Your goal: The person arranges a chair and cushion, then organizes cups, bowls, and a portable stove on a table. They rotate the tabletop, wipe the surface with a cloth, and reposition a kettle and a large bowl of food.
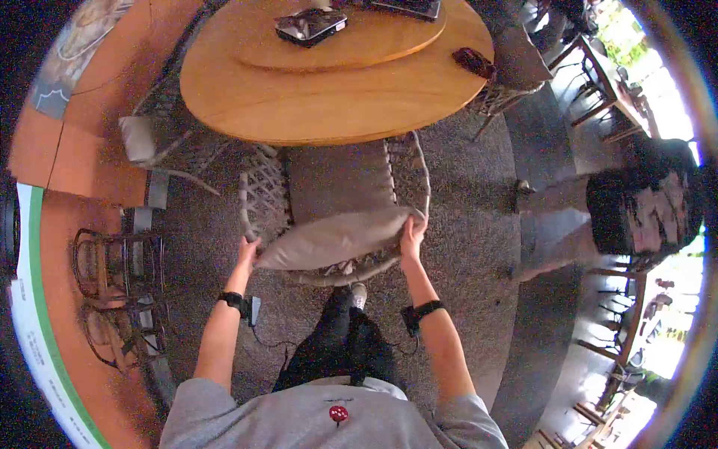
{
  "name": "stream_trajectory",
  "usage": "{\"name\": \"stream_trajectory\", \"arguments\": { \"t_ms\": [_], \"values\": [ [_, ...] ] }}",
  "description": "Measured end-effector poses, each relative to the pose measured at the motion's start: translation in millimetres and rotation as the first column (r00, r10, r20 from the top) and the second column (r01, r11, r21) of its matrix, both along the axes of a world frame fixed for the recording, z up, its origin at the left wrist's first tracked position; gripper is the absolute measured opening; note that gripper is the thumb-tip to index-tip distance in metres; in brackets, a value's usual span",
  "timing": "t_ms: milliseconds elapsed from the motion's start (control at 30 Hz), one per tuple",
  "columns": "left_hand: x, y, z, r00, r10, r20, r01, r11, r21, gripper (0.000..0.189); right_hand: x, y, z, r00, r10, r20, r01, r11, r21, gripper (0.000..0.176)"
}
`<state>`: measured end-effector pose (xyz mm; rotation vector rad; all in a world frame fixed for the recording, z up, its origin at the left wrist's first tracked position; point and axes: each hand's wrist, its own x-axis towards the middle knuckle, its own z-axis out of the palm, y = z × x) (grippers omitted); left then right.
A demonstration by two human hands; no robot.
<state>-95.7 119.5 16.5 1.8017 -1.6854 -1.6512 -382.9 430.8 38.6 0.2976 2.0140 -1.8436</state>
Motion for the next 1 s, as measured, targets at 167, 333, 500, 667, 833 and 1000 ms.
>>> {"name": "stream_trajectory", "arguments": {
  "t_ms": [167, 333, 500, 667, 833, 1000],
  "values": [
    [0.1, -23.2, -19.8, 0.980, -0.017, 0.200, 0.071, 0.961, -0.266, 0.039, -9.7, 11.6, 29.6, 0.936, 0.349, -0.038, -0.321, 0.894, 0.312, 0.051],
    [9.8, -2.4, 52.1, 0.874, -0.250, 0.417, 0.459, 0.708, -0.537, 0.046, -1.4, 14.1, 82.6, 0.803, 0.320, -0.503, -0.217, 0.942, 0.255, 0.041],
    [-2.4, 54.7, 133.1, 0.985, 0.046, -0.165, -0.002, 0.966, 0.257, 0.033, 2.3, 26.6, 57.6, 0.914, 0.331, -0.234, -0.284, 0.935, 0.211, 0.024],
    [3.7, 47.1, 98.8, 0.991, -0.018, -0.129, 0.008, 0.996, -0.083, 0.018, 20.7, 39.3, 66.1, 0.675, 0.665, -0.318, -0.423, 0.702, 0.573, 0.025],
    [-5.4, 36.6, 114.4, 0.964, -0.185, 0.189, 0.209, 0.971, -0.119, 0.023, -4.8, 28.6, 76.6, 0.717, 0.686, -0.128, -0.543, 0.664, 0.514, 0.030],
    [-14.4, 64.6, 131.6, 0.857, -0.085, 0.508, 0.442, 0.627, -0.642, 0.043, -38.7, 66.6, 75.3, 0.722, 0.688, -0.069, -0.652, 0.711, 0.264, 0.034]
  ]
}}
